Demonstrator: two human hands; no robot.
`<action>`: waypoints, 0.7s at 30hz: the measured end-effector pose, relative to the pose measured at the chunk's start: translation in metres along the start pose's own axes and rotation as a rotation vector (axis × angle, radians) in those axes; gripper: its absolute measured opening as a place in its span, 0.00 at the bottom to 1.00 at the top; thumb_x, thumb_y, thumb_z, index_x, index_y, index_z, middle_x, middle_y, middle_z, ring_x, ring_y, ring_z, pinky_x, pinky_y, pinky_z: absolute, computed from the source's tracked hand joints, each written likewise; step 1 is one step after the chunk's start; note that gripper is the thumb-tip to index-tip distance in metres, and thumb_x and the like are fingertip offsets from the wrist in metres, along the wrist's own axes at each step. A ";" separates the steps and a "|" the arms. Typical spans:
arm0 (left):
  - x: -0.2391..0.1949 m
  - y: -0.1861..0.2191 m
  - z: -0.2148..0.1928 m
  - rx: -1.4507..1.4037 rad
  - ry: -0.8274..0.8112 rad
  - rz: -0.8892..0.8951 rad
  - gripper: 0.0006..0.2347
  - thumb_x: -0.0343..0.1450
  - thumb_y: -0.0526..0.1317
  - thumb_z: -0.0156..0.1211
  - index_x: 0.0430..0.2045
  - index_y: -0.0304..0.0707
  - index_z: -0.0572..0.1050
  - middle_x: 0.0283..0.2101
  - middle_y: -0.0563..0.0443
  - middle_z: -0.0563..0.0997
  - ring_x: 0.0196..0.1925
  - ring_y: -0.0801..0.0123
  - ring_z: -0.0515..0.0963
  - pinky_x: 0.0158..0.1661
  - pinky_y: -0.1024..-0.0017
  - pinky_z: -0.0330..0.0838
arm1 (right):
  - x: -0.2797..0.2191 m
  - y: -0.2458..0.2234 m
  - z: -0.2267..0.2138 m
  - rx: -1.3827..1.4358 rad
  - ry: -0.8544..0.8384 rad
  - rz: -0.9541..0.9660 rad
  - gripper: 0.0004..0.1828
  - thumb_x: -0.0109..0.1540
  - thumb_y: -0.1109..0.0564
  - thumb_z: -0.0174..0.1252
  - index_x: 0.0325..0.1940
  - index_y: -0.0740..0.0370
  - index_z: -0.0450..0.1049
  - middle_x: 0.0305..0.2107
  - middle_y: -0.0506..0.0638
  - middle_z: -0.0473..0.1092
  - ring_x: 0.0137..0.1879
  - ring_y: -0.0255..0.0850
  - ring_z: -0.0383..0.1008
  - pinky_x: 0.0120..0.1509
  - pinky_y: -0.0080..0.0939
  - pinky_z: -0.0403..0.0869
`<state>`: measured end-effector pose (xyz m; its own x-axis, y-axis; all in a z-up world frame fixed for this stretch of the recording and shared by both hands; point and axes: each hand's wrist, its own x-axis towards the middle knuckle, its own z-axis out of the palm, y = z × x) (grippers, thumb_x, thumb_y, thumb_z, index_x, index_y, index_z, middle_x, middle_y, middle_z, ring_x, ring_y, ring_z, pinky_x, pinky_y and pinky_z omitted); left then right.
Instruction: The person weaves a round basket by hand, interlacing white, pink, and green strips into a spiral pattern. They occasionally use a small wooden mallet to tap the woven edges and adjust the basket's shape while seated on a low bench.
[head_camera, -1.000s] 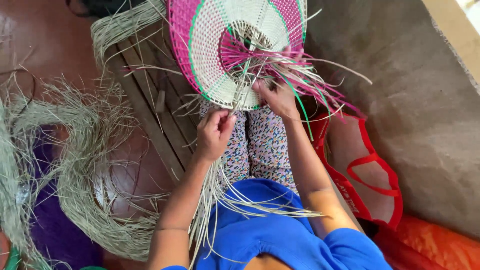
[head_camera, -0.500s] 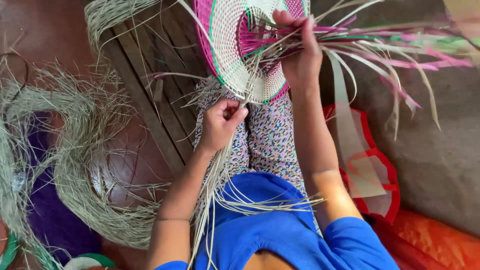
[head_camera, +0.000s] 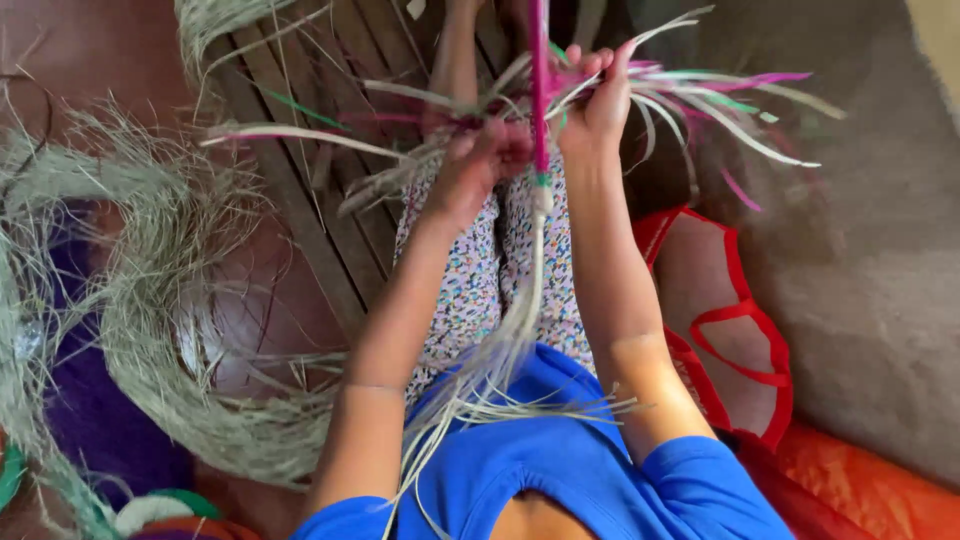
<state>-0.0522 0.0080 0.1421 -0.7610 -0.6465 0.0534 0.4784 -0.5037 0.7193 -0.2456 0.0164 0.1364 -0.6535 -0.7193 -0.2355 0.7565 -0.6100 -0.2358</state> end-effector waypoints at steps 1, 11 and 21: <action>0.005 0.004 0.002 0.231 0.038 -0.123 0.24 0.67 0.60 0.62 0.42 0.36 0.80 0.39 0.51 0.83 0.42 0.72 0.81 0.41 0.76 0.73 | -0.005 0.001 0.006 -0.052 0.112 0.038 0.26 0.63 0.39 0.51 0.17 0.55 0.64 0.15 0.50 0.67 0.28 0.45 0.73 0.42 0.46 0.75; -0.004 -0.027 -0.007 0.542 0.356 -0.023 0.15 0.70 0.53 0.68 0.21 0.42 0.80 0.19 0.47 0.81 0.19 0.67 0.81 0.24 0.75 0.76 | 0.030 0.000 -0.064 -0.128 0.079 -0.037 0.29 0.67 0.37 0.45 0.15 0.51 0.61 0.10 0.41 0.59 0.19 0.36 0.62 0.29 0.36 0.67; 0.053 0.030 -0.025 0.215 0.570 -0.375 0.29 0.45 0.61 0.75 0.23 0.36 0.72 0.13 0.51 0.70 0.09 0.73 0.65 0.09 0.74 0.52 | -0.074 0.012 -0.005 -0.342 0.033 0.007 0.23 0.61 0.39 0.55 0.22 0.55 0.63 0.10 0.46 0.56 0.20 0.43 0.68 0.59 0.55 0.77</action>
<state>-0.0674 -0.0558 0.1492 -0.4814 -0.6804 -0.5525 0.0881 -0.6647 0.7419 -0.1885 0.0636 0.1463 -0.6530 -0.7087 -0.2671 0.7121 -0.4546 -0.5350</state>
